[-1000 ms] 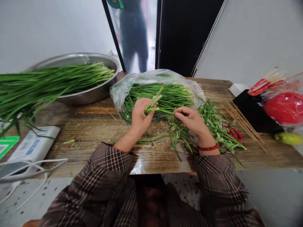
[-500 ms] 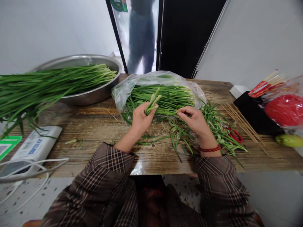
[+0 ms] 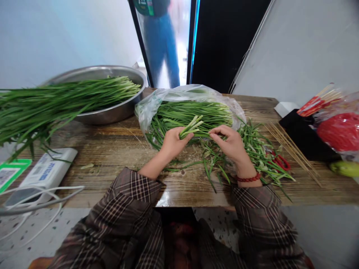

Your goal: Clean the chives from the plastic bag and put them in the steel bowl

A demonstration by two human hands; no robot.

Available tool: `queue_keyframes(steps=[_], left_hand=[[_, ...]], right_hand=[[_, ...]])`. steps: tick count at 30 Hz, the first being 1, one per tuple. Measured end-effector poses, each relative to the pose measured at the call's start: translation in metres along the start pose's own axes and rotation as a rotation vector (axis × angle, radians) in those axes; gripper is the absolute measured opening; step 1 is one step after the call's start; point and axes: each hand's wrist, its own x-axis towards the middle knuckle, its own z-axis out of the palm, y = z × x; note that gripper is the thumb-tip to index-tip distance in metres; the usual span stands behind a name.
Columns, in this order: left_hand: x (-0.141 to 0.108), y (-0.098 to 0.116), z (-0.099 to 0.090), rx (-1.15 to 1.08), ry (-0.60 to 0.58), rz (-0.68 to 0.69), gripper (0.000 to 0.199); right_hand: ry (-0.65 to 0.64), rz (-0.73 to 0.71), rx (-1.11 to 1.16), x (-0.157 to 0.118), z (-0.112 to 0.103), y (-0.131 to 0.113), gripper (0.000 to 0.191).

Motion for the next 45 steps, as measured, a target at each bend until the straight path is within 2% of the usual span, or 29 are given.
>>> queue_keyframes(steps=[6, 11, 16, 18, 22, 25, 26, 30, 34, 36, 38, 40, 42, 45], left_hand=[[0.0, 0.003, 0.001, -0.142, 0.027, -0.096, 0.022], [-0.001, 0.003, 0.003, -0.163, 0.062, -0.125, 0.021], [0.0, 0.006, -0.003, -0.103, 0.074, -0.074, 0.022], [-0.001, 0.007, -0.005, -0.06, 0.01, -0.004, 0.023], [-0.004, 0.007, -0.003, 0.102, -0.262, 0.169, 0.023], [-0.006, 0.003, 0.0, 0.188, -0.328, 0.234, 0.012], [-0.007, 0.001, 0.001, 0.179, -0.313, 0.255, 0.007], [-0.006, 0.003, -0.001, 0.126, -0.197, 0.314, 0.011], [-0.006, 0.012, -0.005, 0.124, 0.113, 0.293, 0.029], [-0.004, 0.013, -0.005, 0.1, 0.18, 0.324, 0.029], [-0.003, 0.011, -0.004, 0.098, 0.099, 0.391, 0.028], [-0.002, 0.007, -0.002, 0.155, -0.047, 0.431, 0.026], [-0.001, 0.003, 0.0, 0.245, -0.168, 0.403, 0.023], [-0.001, 0.0, 0.001, 0.289, -0.244, 0.301, 0.019]], right_hand=[[-0.012, -0.021, 0.007, 0.0, 0.003, -0.003, 0.011], [-0.03, -0.02, 0.012, 0.0, 0.005, -0.003, 0.013], [0.077, 0.052, 0.006, 0.0, 0.002, 0.008, 0.013], [0.125, 0.099, 0.005, 0.0, 0.001, 0.013, 0.014], [0.151, 0.141, 0.014, 0.001, 0.001, 0.017, 0.016], [0.124, 0.128, 0.016, 0.002, 0.002, 0.017, 0.015], [0.113, 0.121, 0.016, 0.002, 0.002, 0.016, 0.015], [0.097, 0.1, 0.02, 0.001, 0.002, 0.013, 0.013], [0.063, 0.035, 0.018, 0.0, 0.006, 0.005, 0.01], [0.028, -0.01, 0.015, 0.0, 0.01, -0.002, 0.01], [-0.006, -0.049, 0.002, -0.001, 0.013, -0.008, 0.011], [-0.013, -0.074, -0.012, -0.003, 0.016, -0.012, 0.012], [0.007, -0.084, -0.009, -0.004, 0.019, -0.012, 0.011], [0.075, -0.013, 0.033, -0.004, 0.019, -0.007, 0.013]])
